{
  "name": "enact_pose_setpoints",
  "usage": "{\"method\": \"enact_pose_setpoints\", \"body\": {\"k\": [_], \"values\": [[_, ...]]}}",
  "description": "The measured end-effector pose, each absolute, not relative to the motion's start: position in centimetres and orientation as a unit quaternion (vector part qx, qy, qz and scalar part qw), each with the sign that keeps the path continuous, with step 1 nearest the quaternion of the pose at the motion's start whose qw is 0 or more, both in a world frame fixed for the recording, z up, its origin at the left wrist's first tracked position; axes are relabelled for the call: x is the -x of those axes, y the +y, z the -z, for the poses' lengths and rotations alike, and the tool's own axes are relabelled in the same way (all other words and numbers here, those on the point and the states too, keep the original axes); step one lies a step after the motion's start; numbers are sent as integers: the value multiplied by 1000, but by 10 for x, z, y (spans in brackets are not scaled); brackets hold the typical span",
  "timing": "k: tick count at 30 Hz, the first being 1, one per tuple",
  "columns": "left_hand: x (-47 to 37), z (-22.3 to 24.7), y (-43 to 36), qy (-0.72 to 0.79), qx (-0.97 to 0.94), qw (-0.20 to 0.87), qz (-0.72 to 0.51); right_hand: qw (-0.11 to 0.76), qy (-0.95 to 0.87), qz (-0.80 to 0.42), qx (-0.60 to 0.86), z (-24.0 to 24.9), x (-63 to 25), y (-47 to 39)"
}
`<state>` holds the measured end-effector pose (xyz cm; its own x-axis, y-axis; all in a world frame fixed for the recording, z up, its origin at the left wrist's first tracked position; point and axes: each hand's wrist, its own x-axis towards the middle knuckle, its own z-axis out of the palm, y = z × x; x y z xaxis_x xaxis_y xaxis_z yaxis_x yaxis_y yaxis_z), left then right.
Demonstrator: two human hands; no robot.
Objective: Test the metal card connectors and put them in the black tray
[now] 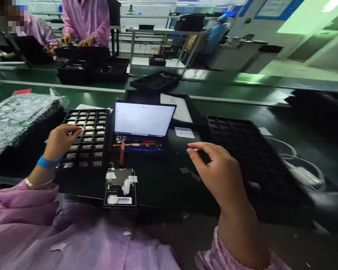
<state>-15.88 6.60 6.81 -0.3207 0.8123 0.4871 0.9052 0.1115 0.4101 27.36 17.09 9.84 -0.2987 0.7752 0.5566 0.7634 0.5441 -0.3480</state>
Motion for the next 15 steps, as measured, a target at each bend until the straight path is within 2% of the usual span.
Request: {"method": "enact_pose_setpoints", "body": {"k": [4, 6, 10, 15], "values": [[121, -88, 46, -713, 630, 63, 303, 153, -783, -82, 598, -71, -333, 181], [95, -94, 38, -680, 671, 45, 292, 102, -766, -105, 626, -57, -347, 177], [38, -97, 30, -603, 754, -21, 259, 106, -763, -117, 627, -30, -343, 164], [-17, -90, 33, -539, 817, -125, 164, 194, -735, -111, 640, -11, -307, 160]]}}
